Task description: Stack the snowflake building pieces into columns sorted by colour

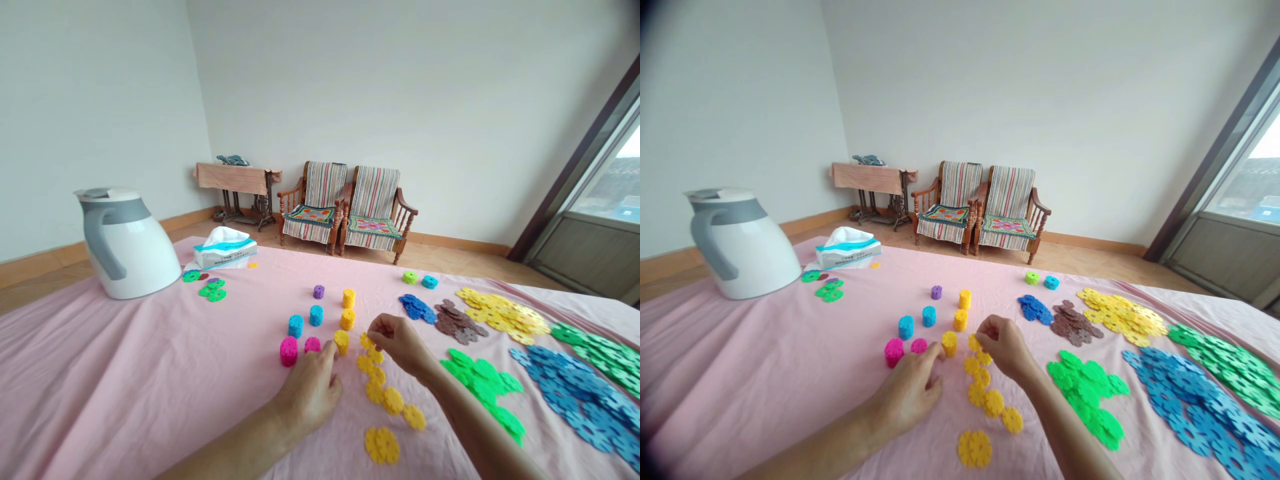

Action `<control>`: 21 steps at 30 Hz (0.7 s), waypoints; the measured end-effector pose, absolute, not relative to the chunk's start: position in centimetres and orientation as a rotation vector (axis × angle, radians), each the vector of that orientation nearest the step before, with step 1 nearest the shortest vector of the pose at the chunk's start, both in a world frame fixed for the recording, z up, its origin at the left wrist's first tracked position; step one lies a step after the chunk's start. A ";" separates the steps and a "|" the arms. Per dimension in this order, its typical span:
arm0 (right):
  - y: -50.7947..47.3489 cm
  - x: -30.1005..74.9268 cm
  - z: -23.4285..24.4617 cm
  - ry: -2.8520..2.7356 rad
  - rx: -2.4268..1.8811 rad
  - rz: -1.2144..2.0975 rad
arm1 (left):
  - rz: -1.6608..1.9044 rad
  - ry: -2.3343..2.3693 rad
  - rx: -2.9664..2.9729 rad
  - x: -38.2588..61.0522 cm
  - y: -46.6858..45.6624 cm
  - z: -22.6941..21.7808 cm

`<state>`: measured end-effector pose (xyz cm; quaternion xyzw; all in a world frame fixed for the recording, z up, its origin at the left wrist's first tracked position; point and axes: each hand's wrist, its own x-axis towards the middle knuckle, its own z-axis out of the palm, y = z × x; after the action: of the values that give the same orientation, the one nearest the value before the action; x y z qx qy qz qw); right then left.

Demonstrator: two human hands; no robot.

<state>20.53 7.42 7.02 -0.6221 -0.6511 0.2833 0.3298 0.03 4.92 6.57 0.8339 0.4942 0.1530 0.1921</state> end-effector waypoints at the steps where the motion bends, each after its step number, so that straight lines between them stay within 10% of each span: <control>1: 7.4 20.6 6.9 -1.697 -1.641 0.751 | 0.433 1.382 2.340 0.0 4.9 6.6; 21: 6.6 21.5 6.0 -2.091 -1.702 0.190 | 0.500 1.350 2.359 0.0 5.1 5.9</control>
<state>21.49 6.64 6.05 -0.6144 -0.7553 0.0686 0.2176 0.03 5.10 5.95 0.8383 0.4800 0.1778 0.1879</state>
